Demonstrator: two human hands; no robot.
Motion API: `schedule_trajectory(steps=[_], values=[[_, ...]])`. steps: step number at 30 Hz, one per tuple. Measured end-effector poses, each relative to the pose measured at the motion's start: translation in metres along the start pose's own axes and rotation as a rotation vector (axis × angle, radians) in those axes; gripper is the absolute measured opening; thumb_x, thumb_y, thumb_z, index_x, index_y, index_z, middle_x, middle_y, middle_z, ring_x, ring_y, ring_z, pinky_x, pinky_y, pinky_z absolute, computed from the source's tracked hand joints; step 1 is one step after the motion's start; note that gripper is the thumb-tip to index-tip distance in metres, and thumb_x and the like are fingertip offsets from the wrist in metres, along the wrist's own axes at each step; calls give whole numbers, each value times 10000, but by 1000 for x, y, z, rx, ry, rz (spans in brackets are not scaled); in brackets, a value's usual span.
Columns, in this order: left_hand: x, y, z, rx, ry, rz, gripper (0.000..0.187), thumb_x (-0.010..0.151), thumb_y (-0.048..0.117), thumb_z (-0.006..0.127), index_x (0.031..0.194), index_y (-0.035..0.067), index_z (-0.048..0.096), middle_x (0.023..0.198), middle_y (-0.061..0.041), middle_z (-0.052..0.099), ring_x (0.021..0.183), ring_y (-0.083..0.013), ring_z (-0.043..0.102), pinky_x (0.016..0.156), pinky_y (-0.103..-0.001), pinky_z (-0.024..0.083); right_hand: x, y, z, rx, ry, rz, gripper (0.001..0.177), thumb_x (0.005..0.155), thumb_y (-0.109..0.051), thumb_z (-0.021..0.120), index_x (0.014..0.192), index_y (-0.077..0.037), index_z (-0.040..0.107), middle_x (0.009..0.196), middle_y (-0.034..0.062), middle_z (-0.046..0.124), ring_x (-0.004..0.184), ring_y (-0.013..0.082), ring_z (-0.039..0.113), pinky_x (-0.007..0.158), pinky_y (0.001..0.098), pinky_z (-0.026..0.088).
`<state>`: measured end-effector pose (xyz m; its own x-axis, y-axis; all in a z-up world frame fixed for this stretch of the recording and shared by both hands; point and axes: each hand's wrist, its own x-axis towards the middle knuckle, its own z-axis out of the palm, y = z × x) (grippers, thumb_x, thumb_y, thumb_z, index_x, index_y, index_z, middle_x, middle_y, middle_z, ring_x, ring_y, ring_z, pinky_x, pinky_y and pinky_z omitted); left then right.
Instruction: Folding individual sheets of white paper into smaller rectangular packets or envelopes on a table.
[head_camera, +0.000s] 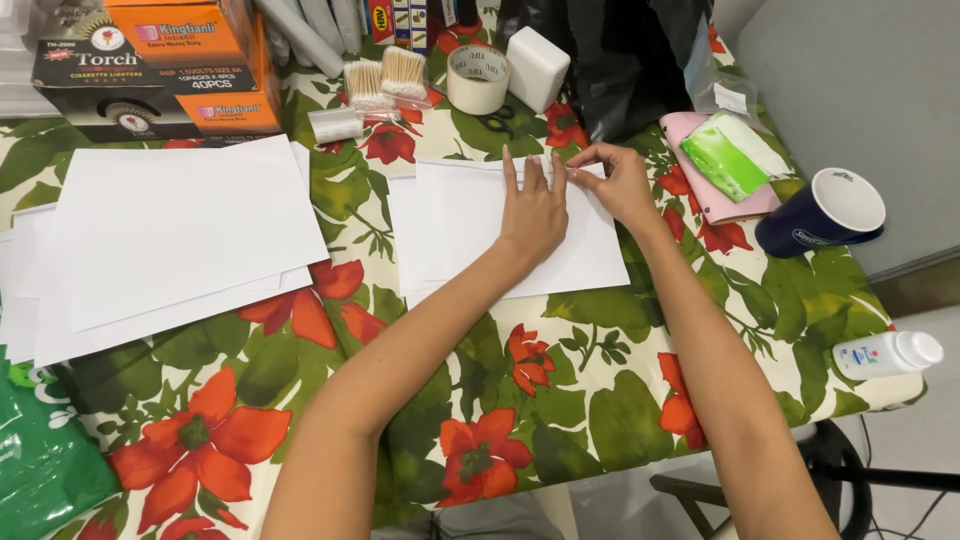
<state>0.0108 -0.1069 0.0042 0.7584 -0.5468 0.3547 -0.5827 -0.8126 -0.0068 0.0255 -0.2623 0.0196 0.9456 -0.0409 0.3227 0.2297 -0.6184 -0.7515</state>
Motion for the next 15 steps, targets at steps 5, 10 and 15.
schedule_trajectory(steps=[5, 10, 15], values=[[-4, 0, 1, -50, 12, -9, 545, 889, 189, 385, 1372, -47, 293, 1222, -281, 546, 1254, -354, 440, 1039, -677, -18, -4, -4, -1, 10, -63, 23, 230, 721, -65, 731, 913, -187, 701, 744, -42, 660, 627, 12, 487, 586, 150, 388], [-11, 2, -2, -22, 56, -2, 516, 903, 195, 391, 1356, -45, 330, 1197, -277, 567, 1238, -348, 464, 1042, -676, -11, -3, 4, 1, -36, -56, 55, 206, 726, -99, 730, 902, -201, 700, 747, -44, 659, 621, 31, 501, 566, 161, 389], [-25, 8, -10, 86, 104, -51, 474, 846, 209, 453, 1203, -99, 496, 1115, -303, 599, 1181, -385, 502, 1059, -664, 50, -7, -4, 1, -64, -30, 58, 196, 723, -118, 758, 896, -191, 699, 724, -28, 658, 613, 40, 501, 554, 164, 396]])
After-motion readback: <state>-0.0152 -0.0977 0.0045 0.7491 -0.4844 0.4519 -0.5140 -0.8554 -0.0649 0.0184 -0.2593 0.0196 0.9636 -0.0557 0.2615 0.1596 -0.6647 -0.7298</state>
